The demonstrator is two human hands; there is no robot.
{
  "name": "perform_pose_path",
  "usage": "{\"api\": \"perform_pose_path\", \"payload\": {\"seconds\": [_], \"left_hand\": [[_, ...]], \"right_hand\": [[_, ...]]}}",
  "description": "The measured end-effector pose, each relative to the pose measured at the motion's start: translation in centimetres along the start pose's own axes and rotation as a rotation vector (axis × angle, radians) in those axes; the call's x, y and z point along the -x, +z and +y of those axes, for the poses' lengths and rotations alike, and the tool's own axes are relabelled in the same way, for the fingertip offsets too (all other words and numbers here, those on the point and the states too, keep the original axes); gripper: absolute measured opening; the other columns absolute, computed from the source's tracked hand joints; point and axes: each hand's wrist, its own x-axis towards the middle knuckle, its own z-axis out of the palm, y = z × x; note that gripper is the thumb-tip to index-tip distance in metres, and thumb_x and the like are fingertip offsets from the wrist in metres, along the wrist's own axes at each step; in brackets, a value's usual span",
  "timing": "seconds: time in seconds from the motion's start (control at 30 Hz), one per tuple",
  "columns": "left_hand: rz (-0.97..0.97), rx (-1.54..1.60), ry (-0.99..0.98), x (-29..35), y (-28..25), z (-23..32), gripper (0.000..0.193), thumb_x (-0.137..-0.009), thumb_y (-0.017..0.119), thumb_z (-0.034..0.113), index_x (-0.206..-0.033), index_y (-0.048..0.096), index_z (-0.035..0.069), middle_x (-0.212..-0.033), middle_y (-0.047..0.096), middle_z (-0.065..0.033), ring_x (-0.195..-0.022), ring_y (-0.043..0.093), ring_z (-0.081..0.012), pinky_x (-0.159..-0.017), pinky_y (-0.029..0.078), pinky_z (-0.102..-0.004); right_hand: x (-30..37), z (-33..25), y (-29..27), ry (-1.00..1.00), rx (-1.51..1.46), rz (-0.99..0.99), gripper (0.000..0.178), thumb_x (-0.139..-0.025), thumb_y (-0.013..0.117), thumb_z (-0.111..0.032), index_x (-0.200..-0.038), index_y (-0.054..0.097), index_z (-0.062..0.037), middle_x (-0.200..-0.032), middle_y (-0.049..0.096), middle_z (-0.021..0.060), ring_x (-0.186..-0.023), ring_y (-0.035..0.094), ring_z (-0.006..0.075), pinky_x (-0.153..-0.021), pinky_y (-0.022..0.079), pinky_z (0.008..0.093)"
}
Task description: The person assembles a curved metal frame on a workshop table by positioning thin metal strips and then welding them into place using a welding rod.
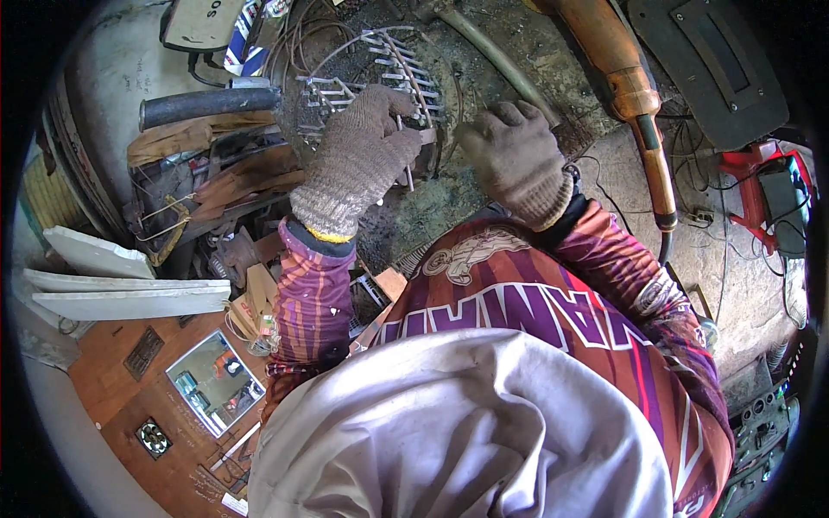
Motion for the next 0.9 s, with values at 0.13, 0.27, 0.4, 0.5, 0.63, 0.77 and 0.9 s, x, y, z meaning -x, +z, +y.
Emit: {"api": "perform_pose_path", "payload": {"seconds": [0.13,0.27,0.4,0.5,0.63,0.77,0.9], "left_hand": [[-0.065,0.057,-0.162,0.4,-0.3,1.8,0.029,-0.091,0.069,0.008,-0.117,0.058,-0.001,-0.083,0.062,-0.0076,-0.066,0.065,-0.0126,-0.055,0.053,-0.0279],[-0.043,0.048,-0.055,1.2,-0.2,-0.3,0.029,-0.091,0.07,0.007,-0.116,0.059,-0.001,-0.081,0.063,-0.0083,-0.064,0.064,-0.0127,-0.053,0.052,-0.0276],[-0.026,-0.047,0.007,1.1,0.3,-1.2,0.03,-0.091,0.072,0.008,-0.116,0.059,-0.001,-0.08,0.063,-0.0083,-0.064,0.064,-0.0127,-0.052,0.052,-0.0291],[-0.023,-0.066,0.027,1.1,0.6,-0.7,0.031,-0.091,0.074,0.009,-0.117,0.059,0.0,-0.08,0.063,-0.0079,-0.063,0.063,-0.0124,-0.051,0.051,-0.03],[0.008,-0.2,0.169,1.0,0.8,-1.5,0.032,-0.091,0.075,0.01,-0.118,0.06,0.003,-0.079,0.062,-0.0073,-0.061,0.062,-0.0124,-0.051,0.05,-0.0304],[-0.014,-0.166,0.144,1.1,1.0,-1.8,0.031,-0.092,0.074,0.009,-0.119,0.06,0.003,-0.079,0.062,-0.0073,-0.061,0.062,-0.0122,-0.051,0.05,-0.0295],[-0.019,-0.151,0.139,1.0,1.0,-1.8,0.028,-0.094,0.071,0.009,-0.119,0.059,0.003,-0.08,0.062,-0.0068,-0.061,0.062,-0.0114,-0.051,0.049,-0.0285]], "right_hand": [[1.4,0.2,0.2,0.008,-0.075,0.147,0.028,-0.085,0.062,-0.023,-0.109,0.072,-0.0153,-0.097,0.069,0.0053,-0.098,0.066,0.0287,-0.094,0.051,0.0464],[1.4,0.1,0.1,0.005,-0.107,0.152,0.028,-0.085,0.062,-0.023,-0.11,0.073,-0.0154,-0.1,0.07,0.0058,-0.097,0.067,0.0292,-0.093,0.051,0.0471],[1.0,-0.1,0.7,-0.024,-0.131,0.157,0.028,-0.086,0.062,-0.023,-0.111,0.073,-0.0158,-0.1,0.071,0.0053,-0.098,0.068,0.029,-0.092,0.052,0.0474],[1.1,-0.2,0.9,-0.043,-0.112,0.161,0.028,-0.086,0.062,-0.023,-0.111,0.073,-0.0159,-0.099,0.071,0.0049,-0.1,0.068,0.0285,-0.092,0.052,0.0474],[1.1,-0.7,1.2,-0.039,-0.123,0.121,0.028,-0.086,0.062,-0.023,-0.111,0.073,-0.016,-0.1,0.07,0.0049,-0.101,0.068,0.0281,-0.094,0.052,0.0474],[1.2,-0.9,1.4,-0.057,-0.105,0.102,0.029,-0.086,0.062,-0.023,-0.112,0.073,-0.0166,-0.1,0.069,0.0045,-0.102,0.067,0.0279,-0.095,0.052,0.047],[1.5,-1.0,1.8,-0.041,-0.076,0.122,0.028,-0.086,0.062,-0.024,-0.112,0.072,-0.0174,-0.101,0.068,0.0045,-0.103,0.067,0.0279,-0.094,0.051,0.047]]}}
